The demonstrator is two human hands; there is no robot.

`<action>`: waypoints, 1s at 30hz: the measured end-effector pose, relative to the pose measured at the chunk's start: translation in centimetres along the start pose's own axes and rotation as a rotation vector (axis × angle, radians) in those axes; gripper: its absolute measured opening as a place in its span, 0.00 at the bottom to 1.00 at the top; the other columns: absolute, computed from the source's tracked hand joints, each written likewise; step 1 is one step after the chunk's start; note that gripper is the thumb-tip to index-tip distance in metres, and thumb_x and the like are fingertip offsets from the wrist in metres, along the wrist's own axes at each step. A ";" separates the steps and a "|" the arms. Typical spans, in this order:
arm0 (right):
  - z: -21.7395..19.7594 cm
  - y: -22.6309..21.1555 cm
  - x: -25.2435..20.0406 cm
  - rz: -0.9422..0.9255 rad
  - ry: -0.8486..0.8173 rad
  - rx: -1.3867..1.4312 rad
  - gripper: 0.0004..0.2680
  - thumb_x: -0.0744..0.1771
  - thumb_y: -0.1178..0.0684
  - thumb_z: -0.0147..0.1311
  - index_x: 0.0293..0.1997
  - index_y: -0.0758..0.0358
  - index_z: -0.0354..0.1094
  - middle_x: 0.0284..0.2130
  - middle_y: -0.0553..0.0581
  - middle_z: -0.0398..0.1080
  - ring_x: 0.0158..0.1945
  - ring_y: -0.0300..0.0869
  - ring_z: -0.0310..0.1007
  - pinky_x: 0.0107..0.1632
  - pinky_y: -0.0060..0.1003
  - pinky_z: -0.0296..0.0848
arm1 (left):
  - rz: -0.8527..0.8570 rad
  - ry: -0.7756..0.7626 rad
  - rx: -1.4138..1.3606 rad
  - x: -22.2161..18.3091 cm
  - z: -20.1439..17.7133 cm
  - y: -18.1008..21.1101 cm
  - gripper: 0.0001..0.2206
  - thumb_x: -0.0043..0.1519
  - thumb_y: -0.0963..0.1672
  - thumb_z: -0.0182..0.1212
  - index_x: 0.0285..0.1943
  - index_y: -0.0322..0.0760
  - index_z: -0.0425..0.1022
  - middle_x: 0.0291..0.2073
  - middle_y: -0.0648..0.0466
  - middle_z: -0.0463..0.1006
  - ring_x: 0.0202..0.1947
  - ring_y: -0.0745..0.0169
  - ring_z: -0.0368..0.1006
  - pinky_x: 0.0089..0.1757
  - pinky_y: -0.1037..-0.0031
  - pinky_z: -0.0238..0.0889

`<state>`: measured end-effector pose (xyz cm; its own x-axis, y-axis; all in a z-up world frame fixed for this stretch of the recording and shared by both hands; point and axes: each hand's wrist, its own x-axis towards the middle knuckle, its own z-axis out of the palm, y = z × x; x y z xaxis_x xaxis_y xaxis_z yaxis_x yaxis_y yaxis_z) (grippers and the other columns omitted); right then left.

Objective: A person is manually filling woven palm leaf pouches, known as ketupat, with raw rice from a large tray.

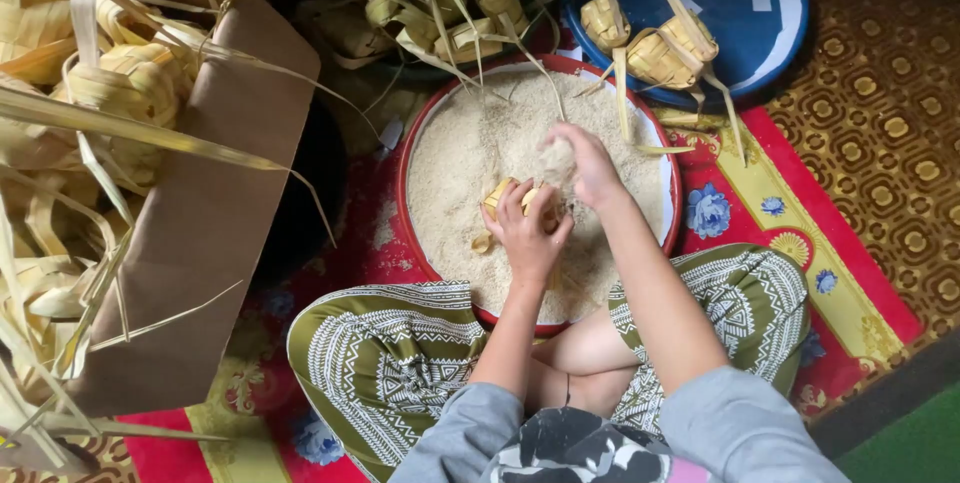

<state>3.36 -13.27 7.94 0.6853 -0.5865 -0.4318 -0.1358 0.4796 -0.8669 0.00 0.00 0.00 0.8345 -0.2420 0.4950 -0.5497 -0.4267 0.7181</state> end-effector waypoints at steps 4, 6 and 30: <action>-3.0 4.7 4.3 -0.411 -0.124 -0.746 0.09 0.70 0.49 0.53 0.52 0.53 0.78 0.49 0.56 0.77 0.58 0.47 0.74 0.59 0.40 0.72 | 0.011 -0.001 0.005 0.0 -0.2 0.2 0.26 0.43 0.50 0.73 0.54 0.61 0.76 0.58 0.61 0.70 0.65 0.55 0.62 0.63 0.34 0.37; -5.9 8.5 7.0 -0.671 -0.336 -1.126 0.14 0.70 0.52 0.51 0.64 0.57 0.70 0.57 0.65 0.71 0.64 0.60 0.66 0.66 0.52 0.64 | 0.000 0.010 0.025 0.2 -0.3 0.3 0.24 0.47 0.50 0.72 0.55 0.63 0.76 0.56 0.61 0.71 0.65 0.56 0.63 0.63 0.35 0.38; -11.1 5.7 12.2 -0.655 -0.015 -1.242 0.23 0.70 0.40 0.52 0.69 0.64 0.58 0.66 0.69 0.56 0.72 0.63 0.53 0.74 0.54 0.53 | 0.002 -0.004 0.012 0.4 -0.4 0.3 0.22 0.50 0.52 0.73 0.55 0.63 0.77 0.57 0.61 0.71 0.65 0.56 0.62 0.62 0.35 0.38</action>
<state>2.99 -24.92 -5.03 0.8759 -0.4656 0.1266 -0.3233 -0.7611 -0.5624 0.17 0.11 0.55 0.8334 -0.2464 0.4946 -0.5511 -0.4369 0.7109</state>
